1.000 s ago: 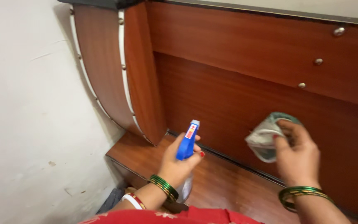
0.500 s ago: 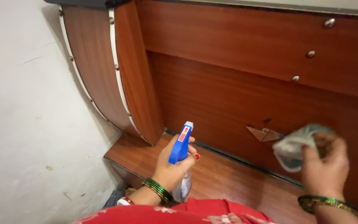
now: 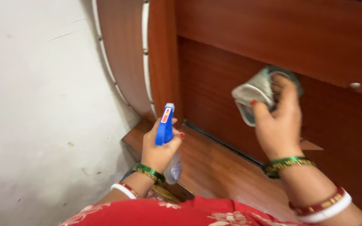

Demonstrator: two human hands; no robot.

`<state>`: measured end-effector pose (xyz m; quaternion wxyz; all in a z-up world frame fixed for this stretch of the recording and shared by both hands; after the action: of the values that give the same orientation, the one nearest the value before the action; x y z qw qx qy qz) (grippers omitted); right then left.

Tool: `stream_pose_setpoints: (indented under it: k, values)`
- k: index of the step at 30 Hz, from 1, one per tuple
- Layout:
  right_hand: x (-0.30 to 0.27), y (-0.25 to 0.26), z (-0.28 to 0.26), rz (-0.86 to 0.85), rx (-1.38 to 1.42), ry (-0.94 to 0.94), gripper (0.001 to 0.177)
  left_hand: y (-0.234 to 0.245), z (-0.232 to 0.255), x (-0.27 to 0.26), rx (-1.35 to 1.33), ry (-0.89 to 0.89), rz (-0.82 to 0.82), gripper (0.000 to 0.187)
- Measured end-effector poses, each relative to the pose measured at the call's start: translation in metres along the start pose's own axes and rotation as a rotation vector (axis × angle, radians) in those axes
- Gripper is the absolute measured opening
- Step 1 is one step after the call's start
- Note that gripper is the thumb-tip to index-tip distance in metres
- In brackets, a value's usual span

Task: The person sprays liquid from a bottle onto a wooden bed headboard and wipes the surface with a cloth.

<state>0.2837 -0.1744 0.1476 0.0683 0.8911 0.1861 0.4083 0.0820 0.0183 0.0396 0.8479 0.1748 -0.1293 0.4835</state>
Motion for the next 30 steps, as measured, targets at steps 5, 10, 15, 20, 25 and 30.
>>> stream_pose_setpoints:
  k: [5,10,15,20,25,30]
  values:
    - [0.024,-0.08,-0.01,-0.208,-0.014,0.064,0.062,-0.002,0.002,-0.004,-0.061,0.048,-0.025,0.034]
    - [0.048,-0.168,-0.008,-0.433,0.085,0.037,0.064,0.003,0.006,-0.005,-0.061,0.045,-0.001,0.032]
    - [0.046,-0.2,0.005,-0.466,-0.116,-0.029,0.065,0.005,0.01,-0.006,-0.075,0.079,-0.027,0.029]
    - [0.024,-0.217,0.058,-0.593,-0.152,-0.181,0.068,0.003,0.013,-0.005,-0.05,0.089,-0.041,0.024]
    - [-0.022,-0.242,0.129,-0.773,-0.137,-0.335,0.068,0.005,0.014,-0.006,-0.05,0.073,-0.046,0.025]
    - [-0.036,-0.219,0.119,-0.73,-0.096,-0.393,0.069,0.008,0.015,-0.009,-0.016,0.043,-0.023,0.021]
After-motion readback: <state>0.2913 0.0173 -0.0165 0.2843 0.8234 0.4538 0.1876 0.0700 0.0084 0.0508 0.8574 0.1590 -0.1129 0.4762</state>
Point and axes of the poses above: each hand's wrist, its own x-axis towards the middle knuckle, its own y-axis out of the back of the hand, z = x × y, the point moved 7 cm from there along x, towards the middle knuckle, and after that the axes turned 2 degrees about x, right-handed, at the moved point
